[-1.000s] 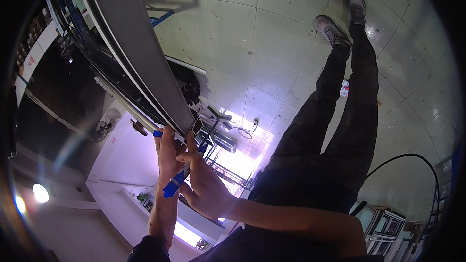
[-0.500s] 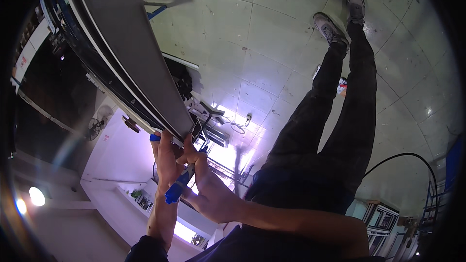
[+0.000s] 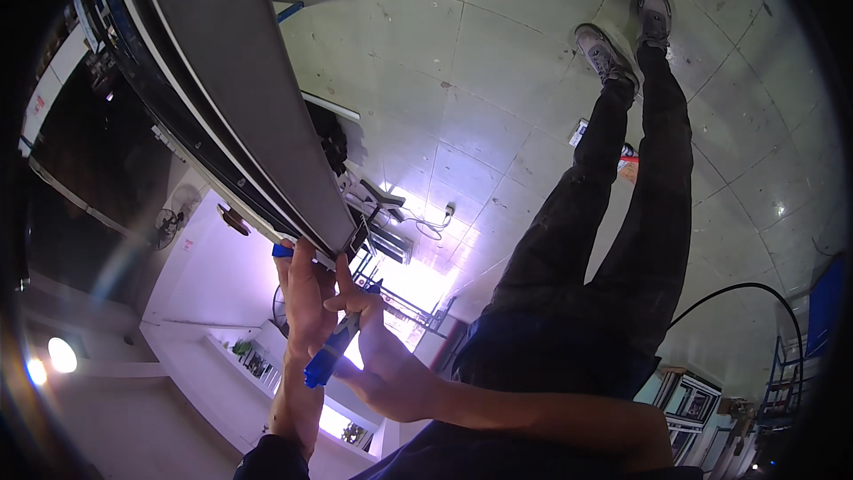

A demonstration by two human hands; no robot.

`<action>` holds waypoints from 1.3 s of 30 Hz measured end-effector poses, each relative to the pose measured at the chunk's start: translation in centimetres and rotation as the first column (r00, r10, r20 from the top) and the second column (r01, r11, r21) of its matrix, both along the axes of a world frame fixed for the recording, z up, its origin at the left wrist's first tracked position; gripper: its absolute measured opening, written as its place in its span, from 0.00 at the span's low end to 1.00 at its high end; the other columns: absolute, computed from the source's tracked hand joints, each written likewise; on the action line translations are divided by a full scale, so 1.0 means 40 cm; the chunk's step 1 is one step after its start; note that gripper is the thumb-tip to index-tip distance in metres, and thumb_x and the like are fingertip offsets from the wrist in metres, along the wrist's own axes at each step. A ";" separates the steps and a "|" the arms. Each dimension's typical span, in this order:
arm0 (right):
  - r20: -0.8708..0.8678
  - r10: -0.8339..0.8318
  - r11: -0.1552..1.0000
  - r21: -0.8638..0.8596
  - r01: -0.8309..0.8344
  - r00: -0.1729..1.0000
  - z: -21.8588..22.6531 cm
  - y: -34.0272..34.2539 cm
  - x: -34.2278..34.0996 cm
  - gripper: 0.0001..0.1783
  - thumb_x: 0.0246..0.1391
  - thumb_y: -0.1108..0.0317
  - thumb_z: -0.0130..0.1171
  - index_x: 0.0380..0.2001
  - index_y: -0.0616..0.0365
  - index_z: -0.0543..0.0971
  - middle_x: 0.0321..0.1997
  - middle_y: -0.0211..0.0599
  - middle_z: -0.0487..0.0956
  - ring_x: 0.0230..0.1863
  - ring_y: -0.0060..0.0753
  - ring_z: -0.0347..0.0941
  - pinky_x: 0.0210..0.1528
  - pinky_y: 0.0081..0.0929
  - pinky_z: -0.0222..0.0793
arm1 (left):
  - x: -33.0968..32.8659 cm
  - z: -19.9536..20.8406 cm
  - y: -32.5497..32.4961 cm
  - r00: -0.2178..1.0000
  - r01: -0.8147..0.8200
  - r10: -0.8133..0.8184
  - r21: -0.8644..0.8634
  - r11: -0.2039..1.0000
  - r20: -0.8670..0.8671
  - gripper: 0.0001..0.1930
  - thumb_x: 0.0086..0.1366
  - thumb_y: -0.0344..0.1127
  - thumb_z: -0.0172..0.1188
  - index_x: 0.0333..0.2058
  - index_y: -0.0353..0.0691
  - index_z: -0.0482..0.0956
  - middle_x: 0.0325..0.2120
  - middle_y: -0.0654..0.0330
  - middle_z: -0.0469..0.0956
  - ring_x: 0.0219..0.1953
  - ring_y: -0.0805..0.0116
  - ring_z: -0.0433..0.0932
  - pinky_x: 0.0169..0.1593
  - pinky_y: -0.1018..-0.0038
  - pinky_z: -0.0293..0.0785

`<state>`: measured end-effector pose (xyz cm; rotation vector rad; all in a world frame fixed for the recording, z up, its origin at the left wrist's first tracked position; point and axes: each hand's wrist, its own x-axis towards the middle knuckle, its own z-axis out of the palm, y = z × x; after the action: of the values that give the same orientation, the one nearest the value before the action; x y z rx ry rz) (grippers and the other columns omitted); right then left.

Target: The person aligns a metal profile against a window frame and marks it with a blue marker. They then use a drill to fasten a metal bracket to the profile and reposition the profile on the frame. The person repeats the alignment and marking process on another section of the frame.

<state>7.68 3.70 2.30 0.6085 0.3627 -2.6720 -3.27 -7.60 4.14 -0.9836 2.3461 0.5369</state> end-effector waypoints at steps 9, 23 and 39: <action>-0.007 0.124 0.966 -0.228 -0.122 0.992 -0.027 -0.006 0.033 0.36 0.66 0.58 0.58 0.61 0.65 0.49 0.66 0.63 0.57 0.70 0.51 0.58 0.70 0.46 0.52 | 0.017 -0.004 -0.069 0.966 0.257 -0.259 -0.087 0.963 -0.010 0.13 0.73 0.34 0.56 0.53 0.38 0.70 0.46 0.58 0.72 0.45 0.68 0.77 0.46 0.69 0.75; -0.091 0.157 0.966 -0.193 -0.172 0.983 -0.019 -0.012 0.029 0.33 0.67 0.72 0.57 0.62 0.48 0.46 0.51 0.44 0.64 0.46 0.27 0.69 0.47 0.31 0.71 | -0.007 -0.010 -0.010 0.956 -0.239 0.255 0.119 0.964 -0.148 0.18 0.69 0.34 0.61 0.51 0.36 0.63 0.40 0.55 0.72 0.40 0.66 0.77 0.46 0.69 0.74; -0.452 0.547 0.437 0.872 0.220 0.705 -0.079 0.018 -0.015 0.27 0.60 0.61 0.65 0.57 0.49 0.64 0.60 0.58 0.76 0.43 0.52 0.80 0.60 0.56 0.71 | 0.004 -0.013 -0.059 0.956 -0.226 0.232 0.053 0.973 -0.183 0.28 0.62 0.35 0.71 0.50 0.41 0.60 0.25 0.64 0.68 0.27 0.75 0.70 0.29 0.78 0.64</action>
<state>7.06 4.43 -0.86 -0.3034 2.0403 -2.1392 -3.10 -9.97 3.62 -1.2476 2.3914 0.7855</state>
